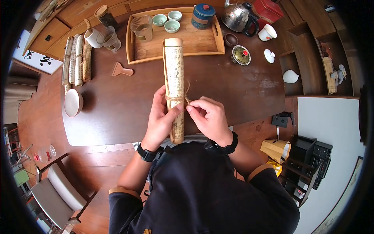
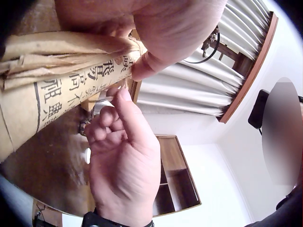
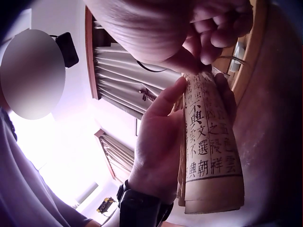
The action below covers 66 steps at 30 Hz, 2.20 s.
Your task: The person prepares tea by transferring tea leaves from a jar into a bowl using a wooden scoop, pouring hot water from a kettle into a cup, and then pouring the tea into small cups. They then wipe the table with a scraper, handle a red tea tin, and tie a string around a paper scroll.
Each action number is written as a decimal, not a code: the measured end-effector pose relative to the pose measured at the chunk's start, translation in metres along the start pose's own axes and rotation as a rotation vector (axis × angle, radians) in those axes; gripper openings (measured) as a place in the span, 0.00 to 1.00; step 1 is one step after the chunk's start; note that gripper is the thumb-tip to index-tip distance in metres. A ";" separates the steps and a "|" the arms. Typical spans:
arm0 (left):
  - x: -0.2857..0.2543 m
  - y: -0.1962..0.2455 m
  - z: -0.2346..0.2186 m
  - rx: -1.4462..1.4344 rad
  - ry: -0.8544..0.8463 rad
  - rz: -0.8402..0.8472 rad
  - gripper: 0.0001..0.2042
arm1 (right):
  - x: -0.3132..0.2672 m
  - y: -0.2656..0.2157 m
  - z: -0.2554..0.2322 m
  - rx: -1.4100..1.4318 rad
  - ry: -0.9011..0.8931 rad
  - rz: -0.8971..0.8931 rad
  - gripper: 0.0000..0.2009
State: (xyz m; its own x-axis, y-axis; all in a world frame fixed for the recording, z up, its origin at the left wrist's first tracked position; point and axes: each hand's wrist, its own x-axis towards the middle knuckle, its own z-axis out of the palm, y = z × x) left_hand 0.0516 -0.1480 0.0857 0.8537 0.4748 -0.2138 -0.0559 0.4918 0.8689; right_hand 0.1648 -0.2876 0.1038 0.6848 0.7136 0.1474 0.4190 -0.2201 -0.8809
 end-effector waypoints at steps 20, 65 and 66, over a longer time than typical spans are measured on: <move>0.004 -0.002 -0.001 -0.014 0.021 -0.012 0.32 | -0.002 -0.002 -0.006 0.084 -0.091 0.073 0.03; 0.010 -0.022 -0.019 0.131 0.073 -0.068 0.28 | -0.020 0.029 -0.043 -0.039 -0.109 0.175 0.14; 0.010 -0.022 -0.019 0.125 0.071 -0.088 0.28 | -0.025 0.038 -0.053 -0.085 -0.085 0.199 0.15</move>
State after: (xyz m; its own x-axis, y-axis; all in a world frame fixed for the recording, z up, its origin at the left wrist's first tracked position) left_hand 0.0517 -0.1401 0.0556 0.8135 0.4866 -0.3186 0.0858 0.4414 0.8932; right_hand 0.1957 -0.3493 0.0904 0.7077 0.7034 -0.0672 0.3317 -0.4147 -0.8473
